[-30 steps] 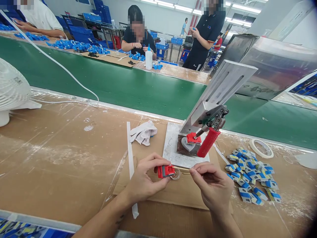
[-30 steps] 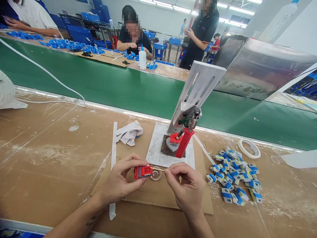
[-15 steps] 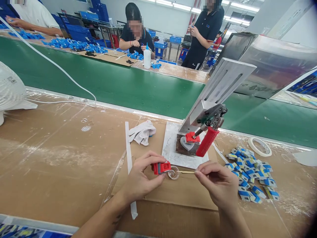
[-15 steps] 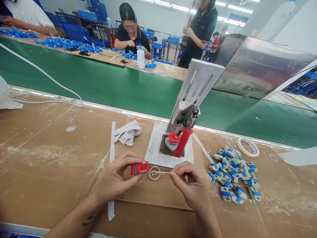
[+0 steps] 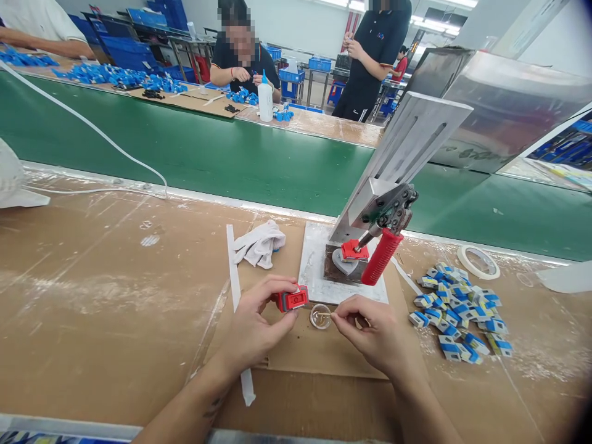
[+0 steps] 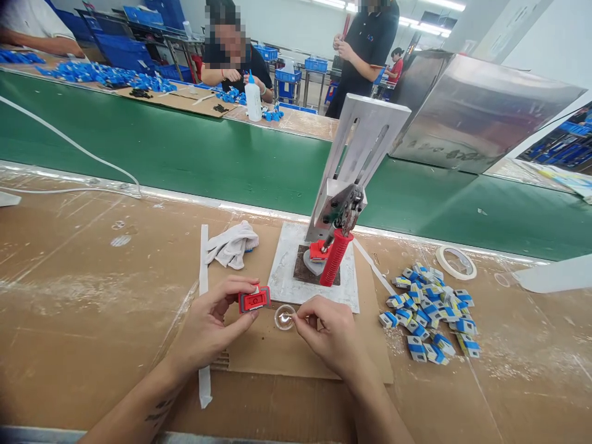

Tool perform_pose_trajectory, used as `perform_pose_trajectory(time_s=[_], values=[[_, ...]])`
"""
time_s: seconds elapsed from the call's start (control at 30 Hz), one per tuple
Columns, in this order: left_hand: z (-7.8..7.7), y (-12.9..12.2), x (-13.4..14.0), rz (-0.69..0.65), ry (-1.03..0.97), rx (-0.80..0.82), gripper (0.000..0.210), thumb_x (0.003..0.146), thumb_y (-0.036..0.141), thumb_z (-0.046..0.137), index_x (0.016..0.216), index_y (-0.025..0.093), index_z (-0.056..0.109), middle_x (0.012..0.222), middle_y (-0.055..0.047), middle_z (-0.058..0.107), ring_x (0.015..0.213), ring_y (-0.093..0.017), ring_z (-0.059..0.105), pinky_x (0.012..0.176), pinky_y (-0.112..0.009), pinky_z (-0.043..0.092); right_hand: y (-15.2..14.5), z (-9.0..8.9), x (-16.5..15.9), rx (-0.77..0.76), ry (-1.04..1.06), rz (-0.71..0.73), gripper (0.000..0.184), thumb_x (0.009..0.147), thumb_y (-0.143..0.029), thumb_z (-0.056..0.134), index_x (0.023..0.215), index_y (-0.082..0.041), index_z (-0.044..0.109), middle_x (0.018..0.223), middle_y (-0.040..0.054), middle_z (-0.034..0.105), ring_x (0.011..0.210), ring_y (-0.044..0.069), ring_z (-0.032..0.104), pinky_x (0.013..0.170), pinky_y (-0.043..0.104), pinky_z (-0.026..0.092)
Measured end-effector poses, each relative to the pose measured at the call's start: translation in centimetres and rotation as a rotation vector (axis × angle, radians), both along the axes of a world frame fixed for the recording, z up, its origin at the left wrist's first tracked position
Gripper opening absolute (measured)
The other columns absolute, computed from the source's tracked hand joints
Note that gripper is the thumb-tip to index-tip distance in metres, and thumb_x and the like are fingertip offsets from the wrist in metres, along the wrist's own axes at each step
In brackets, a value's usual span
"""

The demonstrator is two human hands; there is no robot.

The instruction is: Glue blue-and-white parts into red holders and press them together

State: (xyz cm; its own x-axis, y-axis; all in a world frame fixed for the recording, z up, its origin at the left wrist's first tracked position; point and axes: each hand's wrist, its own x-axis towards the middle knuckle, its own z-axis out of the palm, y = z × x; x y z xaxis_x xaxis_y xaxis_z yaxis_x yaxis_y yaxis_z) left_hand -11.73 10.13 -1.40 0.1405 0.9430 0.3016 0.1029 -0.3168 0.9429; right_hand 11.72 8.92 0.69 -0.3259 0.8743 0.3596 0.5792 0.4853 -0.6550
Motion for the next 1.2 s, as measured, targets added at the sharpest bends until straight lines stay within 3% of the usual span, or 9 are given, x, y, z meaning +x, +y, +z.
perform_pose_trajectory(time_s=[0.13, 0.3, 0.4, 0.63, 1.2], values=[[0.0, 0.0, 0.0, 0.004, 0.014, -0.001, 0.029, 0.083, 0.005, 0.066, 0.105, 0.024, 0.07, 0.112, -0.005, 0.072, 0.108, -0.019, 0.068, 0.091, -0.026, 0.054, -0.1, 0.2, 0.3, -0.028, 0.074, -0.016, 0.017, 0.091, -0.014, 0.068, 0.075, -0.02, 0.064, 0.067, 0.0006, 0.069, 0.052, 0.012, 0.056, 0.047, 0.024, 0.041], [0.1, -0.2, 0.4, -0.013, 0.034, 0.016, 0.032, 0.08, 0.004, 0.067, 0.104, 0.024, 0.071, 0.111, -0.004, 0.073, 0.106, -0.018, 0.069, 0.087, -0.025, 0.055, -0.5, 0.6, 0.4, -0.005, 0.52, -0.125, 0.019, 0.084, -0.008, 0.075, 0.077, -0.022, 0.064, 0.072, -0.0002, 0.07, 0.064, 0.013, 0.066, 0.055, 0.02, 0.052], [0.3, -0.4, 0.7, -0.044, 0.062, 0.051, 0.032, 0.08, 0.004, 0.067, 0.105, 0.023, 0.072, 0.113, -0.004, 0.074, 0.105, -0.018, 0.071, 0.091, -0.026, 0.055, -0.6, 0.9, -0.5, 0.0, 0.665, -0.136, 0.02, 0.081, -0.004, 0.075, 0.077, -0.021, 0.065, 0.072, -0.0009, 0.071, 0.065, 0.012, 0.068, 0.058, 0.017, 0.054], [0.4, -0.6, 0.8, -0.073, 0.099, 0.089, 0.031, 0.081, 0.004, 0.068, 0.106, 0.023, 0.073, 0.113, -0.005, 0.074, 0.106, -0.017, 0.071, 0.094, -0.026, 0.053, -0.6, 1.3, -2.0, -0.044, 0.668, -0.102, 0.02, 0.078, -0.004, 0.075, 0.075, -0.021, 0.067, 0.072, -0.0021, 0.073, 0.064, 0.01, 0.069, 0.059, 0.013, 0.054], [1.0, -0.6, 0.8, -0.053, 0.119, 0.094, 0.033, 0.078, 0.001, 0.065, 0.103, 0.02, 0.075, 0.109, -0.006, 0.074, 0.099, -0.016, 0.072, 0.085, -0.023, 0.055, -0.7, 0.8, -1.4, 0.004, 0.526, -0.086, 0.021, 0.083, -0.006, 0.075, 0.079, -0.023, 0.062, 0.073, -0.0021, 0.072, 0.059, 0.011, 0.064, 0.05, 0.018, 0.046]])
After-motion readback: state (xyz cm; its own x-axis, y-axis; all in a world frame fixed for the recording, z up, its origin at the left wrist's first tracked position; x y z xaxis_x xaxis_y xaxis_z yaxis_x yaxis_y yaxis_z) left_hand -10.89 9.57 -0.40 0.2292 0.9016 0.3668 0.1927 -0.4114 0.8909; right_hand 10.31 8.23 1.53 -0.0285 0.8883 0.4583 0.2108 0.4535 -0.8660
